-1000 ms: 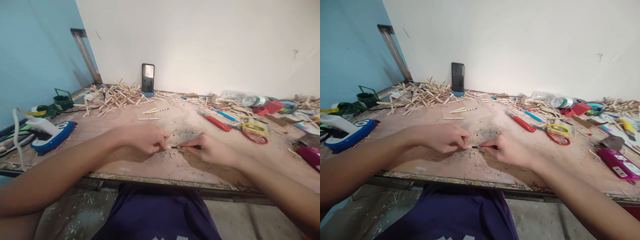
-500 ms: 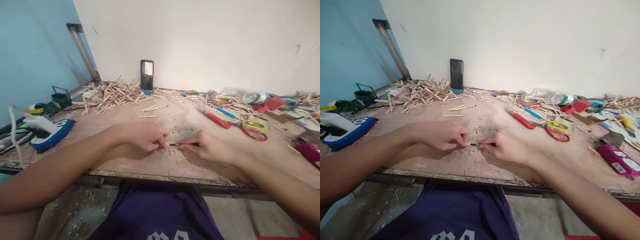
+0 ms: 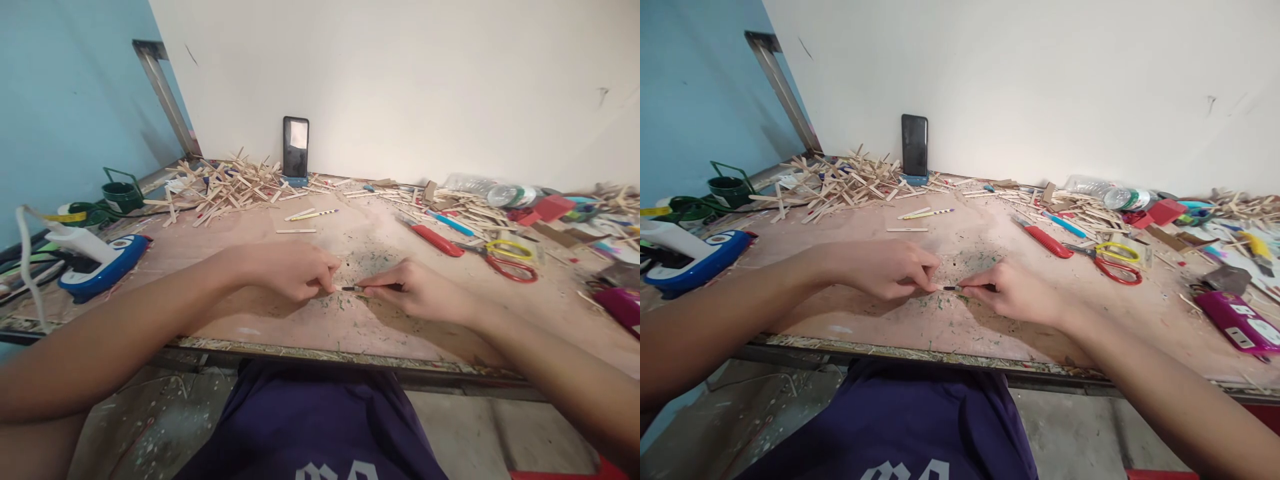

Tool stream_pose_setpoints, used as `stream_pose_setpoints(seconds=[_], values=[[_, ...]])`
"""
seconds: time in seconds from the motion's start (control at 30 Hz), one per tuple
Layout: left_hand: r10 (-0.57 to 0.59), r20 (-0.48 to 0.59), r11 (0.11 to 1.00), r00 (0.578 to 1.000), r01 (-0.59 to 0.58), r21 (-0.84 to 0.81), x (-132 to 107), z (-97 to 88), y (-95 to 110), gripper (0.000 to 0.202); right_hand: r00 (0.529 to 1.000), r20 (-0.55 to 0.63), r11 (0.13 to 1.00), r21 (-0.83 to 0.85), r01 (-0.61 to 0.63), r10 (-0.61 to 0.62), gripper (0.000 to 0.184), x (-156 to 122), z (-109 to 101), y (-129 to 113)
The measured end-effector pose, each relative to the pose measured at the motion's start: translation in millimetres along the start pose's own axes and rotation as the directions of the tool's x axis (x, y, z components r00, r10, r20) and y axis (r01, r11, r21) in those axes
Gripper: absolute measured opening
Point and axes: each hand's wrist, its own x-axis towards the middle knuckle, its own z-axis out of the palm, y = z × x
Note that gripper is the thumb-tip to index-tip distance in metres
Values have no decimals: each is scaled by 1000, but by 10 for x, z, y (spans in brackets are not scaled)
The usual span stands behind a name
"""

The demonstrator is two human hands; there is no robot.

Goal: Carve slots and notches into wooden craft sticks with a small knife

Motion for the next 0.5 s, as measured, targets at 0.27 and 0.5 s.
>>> stream_pose_setpoints(seconds=[0.27,0.5], values=[[-30,30,999,999,31,-18,-3,-16,16,30,1000,5,1000,-5,-3,3,39,-13,5,-16],[-25,32,1000,999,25,1,-6,-9,20,31,1000,-8,999,-25,23,-24,41,9,67,-19]])
